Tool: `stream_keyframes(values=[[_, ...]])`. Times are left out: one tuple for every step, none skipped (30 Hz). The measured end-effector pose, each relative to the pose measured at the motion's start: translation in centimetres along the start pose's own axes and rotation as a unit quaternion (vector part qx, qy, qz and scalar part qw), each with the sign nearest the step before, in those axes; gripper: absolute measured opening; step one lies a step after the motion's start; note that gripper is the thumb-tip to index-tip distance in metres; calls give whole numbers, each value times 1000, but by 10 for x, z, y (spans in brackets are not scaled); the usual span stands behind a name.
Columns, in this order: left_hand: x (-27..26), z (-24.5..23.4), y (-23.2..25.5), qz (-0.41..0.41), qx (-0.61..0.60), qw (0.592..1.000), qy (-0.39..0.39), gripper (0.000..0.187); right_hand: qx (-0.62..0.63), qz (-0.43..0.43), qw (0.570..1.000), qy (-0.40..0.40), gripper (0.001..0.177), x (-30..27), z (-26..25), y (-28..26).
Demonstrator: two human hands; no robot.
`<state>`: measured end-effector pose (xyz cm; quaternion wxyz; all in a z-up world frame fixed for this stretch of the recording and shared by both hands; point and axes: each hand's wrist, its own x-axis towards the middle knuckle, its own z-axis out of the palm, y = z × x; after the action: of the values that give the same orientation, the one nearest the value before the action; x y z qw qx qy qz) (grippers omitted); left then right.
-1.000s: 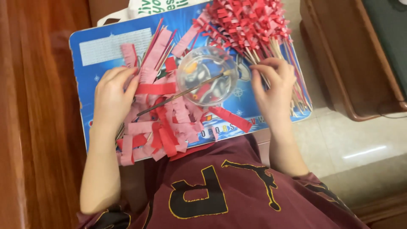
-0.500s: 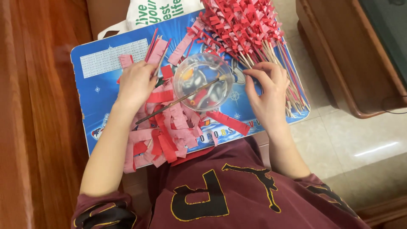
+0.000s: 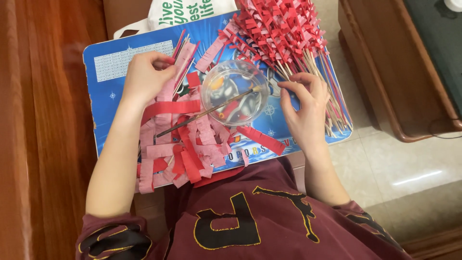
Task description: The person is rolling pink fringed paper strips onto wooden skewers to create handmade paper flowers.
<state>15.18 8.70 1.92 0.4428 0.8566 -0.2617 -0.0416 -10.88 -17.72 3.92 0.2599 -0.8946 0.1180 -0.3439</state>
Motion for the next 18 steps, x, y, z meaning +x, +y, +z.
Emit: stream_keyframes(values=[[2, -1, 1, -14, -22, 1000, -1, 25, 0, 0, 1000, -2, 12, 0, 0, 0], [3, -1, 2, -14, -23, 1000, 0, 25, 0, -2, 1000, -2, 12, 0, 0, 0], [4, -1, 2, -24, -35, 999, -16, 25, 2, -1, 1000, -2, 12, 0, 0, 0], [5, 0, 2, -34, -46, 998, -32, 24, 4, 0, 1000, -3, 12, 0, 0, 0], [6, -1, 3, -34, -46, 998, -31, 24, 4, 0, 1000, -3, 12, 0, 0, 0], [7, -1, 5, -34, -36, 998, -27, 25, 5, 0, 1000, -1, 12, 1, 0, 0], [8, -2, 6, -34, -27, 999, -24, 26, 7, 0, 1000, -1, 12, 0, 0, 0], [10, -1, 3, -35, -27, 999, -23, 26, 6, 0, 1000, -1, 12, 0, -1, 0], [12, -1, 0, -23, -31, 999, -25, 24, 7, 1, 1000, -2, 12, 0, -1, 0], [13, -1, -3, -11, -35, 999, -26, 23, 8, 1, 1000, -2, 12, 0, -1, 0], [14, -1, -4, -12, -35, 999, -25, 23, 9, 0, 1000, -3, 12, 0, 0, 0], [15, -2, -5, 24, -19, 1000, -6, 22, 9, -1, 1000, -2, 12, 0, 0, 0], [16, -3, -5, 60, -3, 998, 14, 20, 9, -2, 1000, -2, 12, 0, 0, 1], [18, -4, 0, 58, -2, 998, 15, 20, 11, -3, 1000, -3, 12, 0, 0, 1], [20, -6, 5, 52, -22, 998, 41, 18, 8, -7, 1000, -1, 12, 0, 1, 2], [21, -7, 10, 45, -41, 996, 67, 17, 6, -11, 1000, 1, 12, 0, 1, 3], [26, -8, 13, 41, -39, 996, 70, 17, 10, -13, 1000, -3, 12, 0, 1, 6], [30, -10, 16, 83, -51, 990, 98, 13, 12, -16, 1000, 0, 12, -1, 1, 8]])
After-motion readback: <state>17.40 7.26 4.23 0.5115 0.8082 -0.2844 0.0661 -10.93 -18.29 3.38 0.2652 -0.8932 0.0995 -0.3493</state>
